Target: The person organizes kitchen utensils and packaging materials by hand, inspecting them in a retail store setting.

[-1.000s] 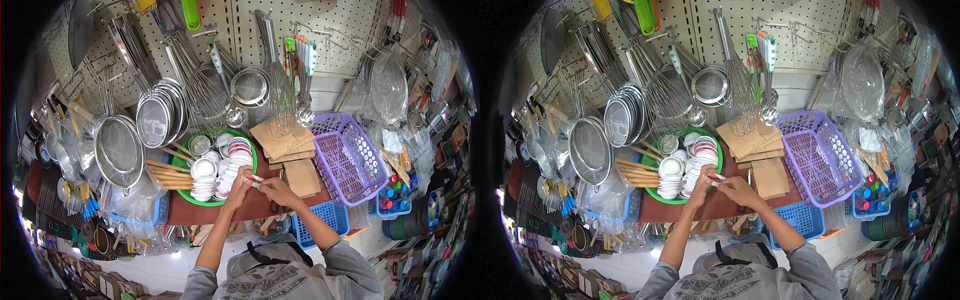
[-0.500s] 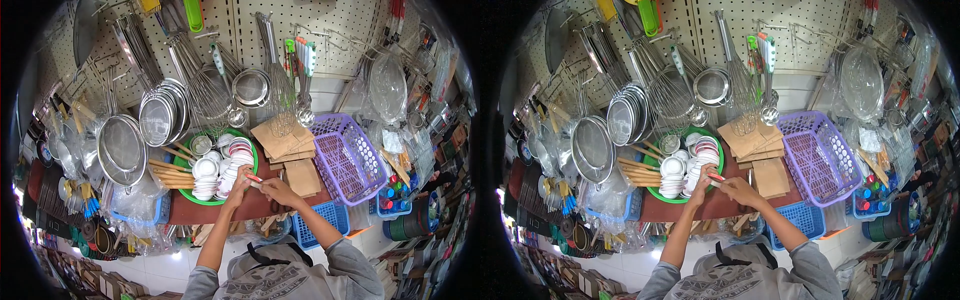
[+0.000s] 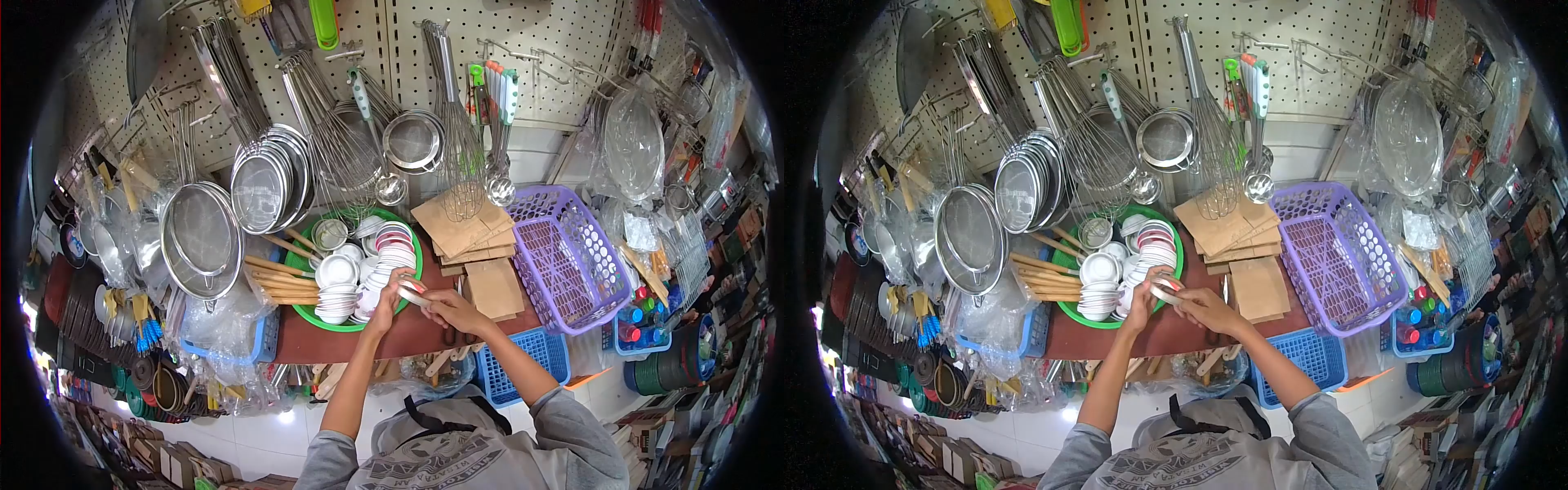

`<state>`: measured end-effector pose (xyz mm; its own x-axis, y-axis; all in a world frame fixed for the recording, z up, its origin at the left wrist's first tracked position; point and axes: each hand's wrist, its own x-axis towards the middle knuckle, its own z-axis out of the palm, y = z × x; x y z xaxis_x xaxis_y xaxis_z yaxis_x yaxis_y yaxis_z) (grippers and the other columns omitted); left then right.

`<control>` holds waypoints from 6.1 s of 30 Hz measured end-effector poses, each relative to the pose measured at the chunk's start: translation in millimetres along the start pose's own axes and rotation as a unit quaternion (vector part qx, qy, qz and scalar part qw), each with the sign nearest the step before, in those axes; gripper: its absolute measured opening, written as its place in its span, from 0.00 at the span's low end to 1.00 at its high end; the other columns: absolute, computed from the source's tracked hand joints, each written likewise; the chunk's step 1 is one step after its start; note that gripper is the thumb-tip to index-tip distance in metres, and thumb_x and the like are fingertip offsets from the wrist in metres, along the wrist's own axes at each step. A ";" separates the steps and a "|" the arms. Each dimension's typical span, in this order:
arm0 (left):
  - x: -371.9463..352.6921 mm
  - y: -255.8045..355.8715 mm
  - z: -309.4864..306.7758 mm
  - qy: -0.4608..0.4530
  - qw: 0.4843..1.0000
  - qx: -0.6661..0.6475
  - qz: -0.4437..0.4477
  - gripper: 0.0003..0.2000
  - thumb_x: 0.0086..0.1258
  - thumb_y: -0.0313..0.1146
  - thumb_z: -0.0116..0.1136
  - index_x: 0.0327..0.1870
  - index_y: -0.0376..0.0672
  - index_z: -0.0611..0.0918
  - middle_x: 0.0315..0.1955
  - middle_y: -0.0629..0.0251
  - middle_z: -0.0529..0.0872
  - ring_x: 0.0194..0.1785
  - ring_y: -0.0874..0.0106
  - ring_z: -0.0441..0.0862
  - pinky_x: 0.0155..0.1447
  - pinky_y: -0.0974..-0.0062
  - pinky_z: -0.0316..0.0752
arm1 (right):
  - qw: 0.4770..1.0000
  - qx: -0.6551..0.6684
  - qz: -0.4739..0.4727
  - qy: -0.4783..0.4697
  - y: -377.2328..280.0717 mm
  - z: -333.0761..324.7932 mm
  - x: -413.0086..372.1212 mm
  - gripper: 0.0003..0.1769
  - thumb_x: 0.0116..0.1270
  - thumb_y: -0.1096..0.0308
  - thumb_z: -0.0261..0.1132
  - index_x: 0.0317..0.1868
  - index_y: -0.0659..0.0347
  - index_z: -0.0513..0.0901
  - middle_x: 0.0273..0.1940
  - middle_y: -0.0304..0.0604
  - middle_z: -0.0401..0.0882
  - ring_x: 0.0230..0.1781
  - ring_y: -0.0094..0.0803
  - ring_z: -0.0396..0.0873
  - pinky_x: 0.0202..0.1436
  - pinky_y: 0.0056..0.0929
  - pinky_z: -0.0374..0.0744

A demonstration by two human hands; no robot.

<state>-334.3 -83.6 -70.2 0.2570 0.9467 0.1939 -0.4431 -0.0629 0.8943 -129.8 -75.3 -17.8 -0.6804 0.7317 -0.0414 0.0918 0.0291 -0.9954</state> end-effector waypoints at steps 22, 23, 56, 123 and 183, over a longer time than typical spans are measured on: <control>-0.2 -8.8 -2.5 0.029 0.998 0.062 0.014 0.26 0.81 0.53 0.44 0.67 0.41 0.68 0.49 0.63 0.78 0.58 0.72 0.75 0.69 0.74 0.63 | 1.000 0.009 -0.008 0.011 14.7 3.5 0.4 0.13 0.75 0.64 0.58 0.34 0.63 0.79 0.26 0.29 0.68 0.26 0.16 0.64 0.29 0.21 0.63; -1.3 -10.1 -5.4 0.022 0.999 0.038 0.000 0.26 0.81 0.53 0.44 0.67 0.40 0.68 0.49 0.63 0.78 0.58 0.72 0.75 0.69 0.74 0.63 | 1.000 0.010 -0.017 0.007 11.8 4.4 -1.1 0.13 0.75 0.64 0.58 0.34 0.63 0.79 0.26 0.28 0.68 0.26 0.16 0.64 0.29 0.22 0.63; -1.8 -8.3 -5.3 -0.002 0.984 0.179 0.011 0.33 0.78 0.61 0.41 0.66 0.39 0.71 0.46 0.63 0.83 0.58 0.71 0.77 0.69 0.71 0.63 | 1.000 -0.004 0.018 0.019 24.5 -3.2 -6.5 0.11 0.75 0.68 0.53 0.36 0.62 0.78 0.26 0.29 0.67 0.23 0.16 0.63 0.25 0.20 0.61; -7.1 -9.7 -1.7 -0.005 0.984 0.177 0.002 0.36 0.83 0.65 0.26 0.74 0.41 0.62 0.53 0.58 0.81 0.63 0.66 0.76 0.75 0.63 0.62 | 0.999 -0.038 -0.014 0.004 -19.6 3.7 -17.3 0.15 0.79 0.62 0.54 0.36 0.63 0.78 0.25 0.31 0.70 0.20 0.18 0.69 0.25 0.22 0.68; -6.5 -6.6 -2.4 0.002 0.996 0.093 -0.006 0.32 0.84 0.59 0.29 0.70 0.40 0.71 0.48 0.61 0.83 0.60 0.69 0.77 0.72 0.70 0.63 | 0.999 -0.026 0.024 0.029 -1.0 10.8 -7.9 0.13 0.75 0.68 0.52 0.32 0.62 0.78 0.26 0.30 0.69 0.21 0.16 0.66 0.24 0.19 0.65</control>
<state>-335.1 -88.5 -78.4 0.2580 0.9489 0.1818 -0.2734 -0.1088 0.9557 -132.3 -88.5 -17.4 -0.6320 0.7707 -0.0816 0.1621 0.0285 -0.9864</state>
